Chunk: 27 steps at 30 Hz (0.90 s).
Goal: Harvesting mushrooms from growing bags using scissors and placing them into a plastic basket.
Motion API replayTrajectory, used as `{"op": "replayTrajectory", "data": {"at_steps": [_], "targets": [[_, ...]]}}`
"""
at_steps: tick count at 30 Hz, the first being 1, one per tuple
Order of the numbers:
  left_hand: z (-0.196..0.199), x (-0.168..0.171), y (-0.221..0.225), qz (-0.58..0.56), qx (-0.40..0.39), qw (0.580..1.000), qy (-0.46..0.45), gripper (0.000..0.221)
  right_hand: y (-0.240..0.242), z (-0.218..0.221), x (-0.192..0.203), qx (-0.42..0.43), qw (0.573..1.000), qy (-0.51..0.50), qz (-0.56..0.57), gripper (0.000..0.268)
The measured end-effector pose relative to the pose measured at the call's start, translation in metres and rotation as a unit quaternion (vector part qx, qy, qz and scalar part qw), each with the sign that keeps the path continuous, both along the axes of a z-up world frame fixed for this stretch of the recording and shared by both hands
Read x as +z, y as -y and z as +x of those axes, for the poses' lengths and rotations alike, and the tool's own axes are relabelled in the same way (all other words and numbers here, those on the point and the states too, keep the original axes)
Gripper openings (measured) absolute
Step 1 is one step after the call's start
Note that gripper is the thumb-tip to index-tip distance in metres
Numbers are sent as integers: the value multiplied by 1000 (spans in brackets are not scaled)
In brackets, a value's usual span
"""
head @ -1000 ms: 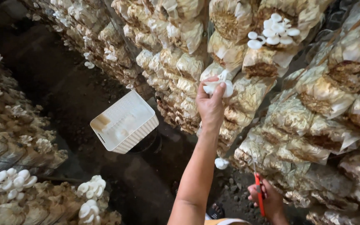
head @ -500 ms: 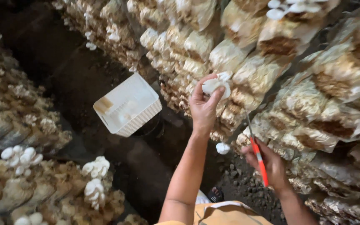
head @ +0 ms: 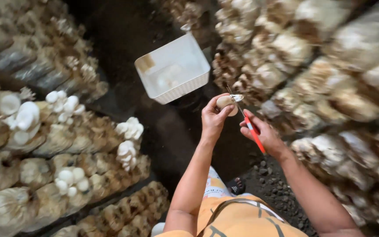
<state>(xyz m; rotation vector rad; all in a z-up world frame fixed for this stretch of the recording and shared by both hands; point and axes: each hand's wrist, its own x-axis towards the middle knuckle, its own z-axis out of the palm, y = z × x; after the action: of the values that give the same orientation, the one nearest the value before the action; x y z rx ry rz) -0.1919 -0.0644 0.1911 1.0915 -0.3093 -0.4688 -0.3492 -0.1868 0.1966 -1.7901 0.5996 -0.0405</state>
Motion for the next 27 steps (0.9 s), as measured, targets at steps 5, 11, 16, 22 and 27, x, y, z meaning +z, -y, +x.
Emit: {"op": "replayTrajectory", "data": {"at_steps": [5,11,16,22,27], "targets": [[60,-78,-26,20,55,994,-97,44,-23,78,-43,21,995,-73,60,71],[129,-185,-45,14,120,963,-240,42,-49,168,-93,5,973,-159,167,77],[179,-287,-52,24,154,930,-332,43,-48,231,-163,26,962,-208,174,64],[241,-407,-47,49,164,886,-432,50,-38,294,-231,10,948,-248,201,50],[284,-483,-31,61,159,867,-469,56,-26,335,-302,5,954,-249,168,42]]}}
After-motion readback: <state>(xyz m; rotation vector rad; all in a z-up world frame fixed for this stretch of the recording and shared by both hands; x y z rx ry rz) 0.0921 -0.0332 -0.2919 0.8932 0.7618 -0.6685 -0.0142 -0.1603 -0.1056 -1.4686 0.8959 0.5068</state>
